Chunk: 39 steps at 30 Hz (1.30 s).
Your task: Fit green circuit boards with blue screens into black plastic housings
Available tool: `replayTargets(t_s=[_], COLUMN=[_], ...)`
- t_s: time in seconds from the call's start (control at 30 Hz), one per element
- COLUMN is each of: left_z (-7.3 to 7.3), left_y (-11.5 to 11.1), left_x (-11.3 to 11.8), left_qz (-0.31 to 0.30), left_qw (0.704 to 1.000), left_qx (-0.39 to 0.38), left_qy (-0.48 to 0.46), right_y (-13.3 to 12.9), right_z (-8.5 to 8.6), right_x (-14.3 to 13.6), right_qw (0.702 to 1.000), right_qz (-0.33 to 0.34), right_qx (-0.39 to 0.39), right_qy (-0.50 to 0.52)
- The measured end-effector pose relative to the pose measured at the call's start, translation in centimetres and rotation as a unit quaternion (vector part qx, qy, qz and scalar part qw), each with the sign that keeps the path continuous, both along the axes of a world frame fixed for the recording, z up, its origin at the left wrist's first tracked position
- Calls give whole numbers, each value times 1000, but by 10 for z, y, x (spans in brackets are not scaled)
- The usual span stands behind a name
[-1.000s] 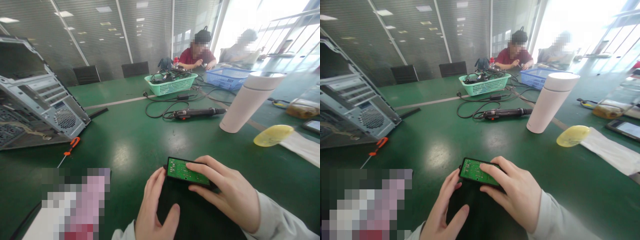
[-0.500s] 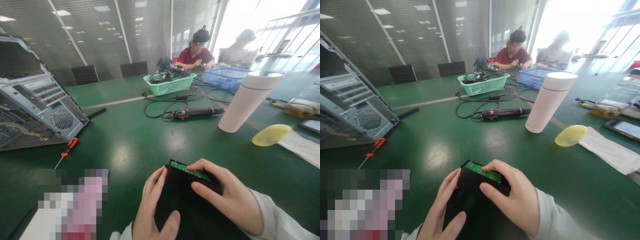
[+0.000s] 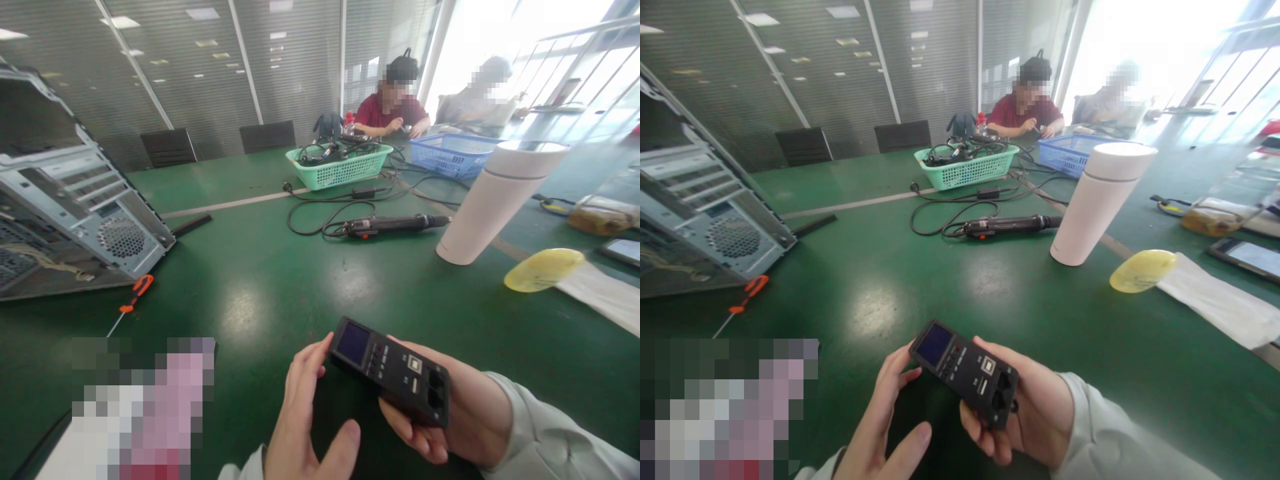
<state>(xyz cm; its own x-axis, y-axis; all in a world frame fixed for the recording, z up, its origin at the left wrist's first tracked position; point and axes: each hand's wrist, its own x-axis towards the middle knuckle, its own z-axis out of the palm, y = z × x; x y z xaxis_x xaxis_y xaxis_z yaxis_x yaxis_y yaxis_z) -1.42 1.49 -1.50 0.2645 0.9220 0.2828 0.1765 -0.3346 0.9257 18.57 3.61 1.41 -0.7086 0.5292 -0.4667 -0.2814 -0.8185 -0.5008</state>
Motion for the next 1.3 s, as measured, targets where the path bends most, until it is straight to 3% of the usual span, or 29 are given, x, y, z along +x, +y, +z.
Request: replayTargets(t_s=[0.13, 0.23, 0.33, 0.4, 0.47, 0.5, 0.6, 0.67, 0.7, 0.77, 0.87, 1.0, 1.3], left_z=[-7, -11, -11, -8, -5, -3, 0, 0, 0, -1, 0, 2, 0], left_y=[-2, -5, -6, -6, -7, -7, -6, -5, -3, -1, 3, 5, 5], left_x=[1, 1, 1, 1, 2, 2, 4, 4, 3, 1, -4, -7, -9], left_qz=[17, 29, 33, 37, 39, 39, 48, 66, 75, 75, 60, 51, 31], left_qw=[1000, 998, 998, 999, 999, 999, 999, 998, 997, 996, 994, 992, 998], left_qx=[-19, -46, -44, -31, -21, -17, -4, 4, 7, 14, 29, 43, -7], left_qy=[-4, -17, -22, -18, -10, -6, 9, 21, 28, 50, 90, 108, 50], right_y=[-1, -2, -2, -3, -3, -3, -3, -2, -2, -2, -2, -3, -4], right_z=[-2, -3, -5, -5, -4, -3, -1, 0, 0, 2, 6, 8, 1], right_x=[0, 3, 6, 8, 10, 12, 16, 18, 18, 18, 18, 19, 22], right_qw=[998, 998, 989, 962, 910, 869, 702, 608, 578, 546, 539, 553, 597], right_qz=[-3, -23, -106, -160, -181, -179, -151, -122, -110, -91, -70, -64, -91], right_qx=[-9, 30, 101, 180, 294, 361, 556, 647, 679, 718, 742, 737, 691], right_qy=[56, 57, -36, -129, -230, -286, -418, -443, -440, -423, -392, -383, -397])
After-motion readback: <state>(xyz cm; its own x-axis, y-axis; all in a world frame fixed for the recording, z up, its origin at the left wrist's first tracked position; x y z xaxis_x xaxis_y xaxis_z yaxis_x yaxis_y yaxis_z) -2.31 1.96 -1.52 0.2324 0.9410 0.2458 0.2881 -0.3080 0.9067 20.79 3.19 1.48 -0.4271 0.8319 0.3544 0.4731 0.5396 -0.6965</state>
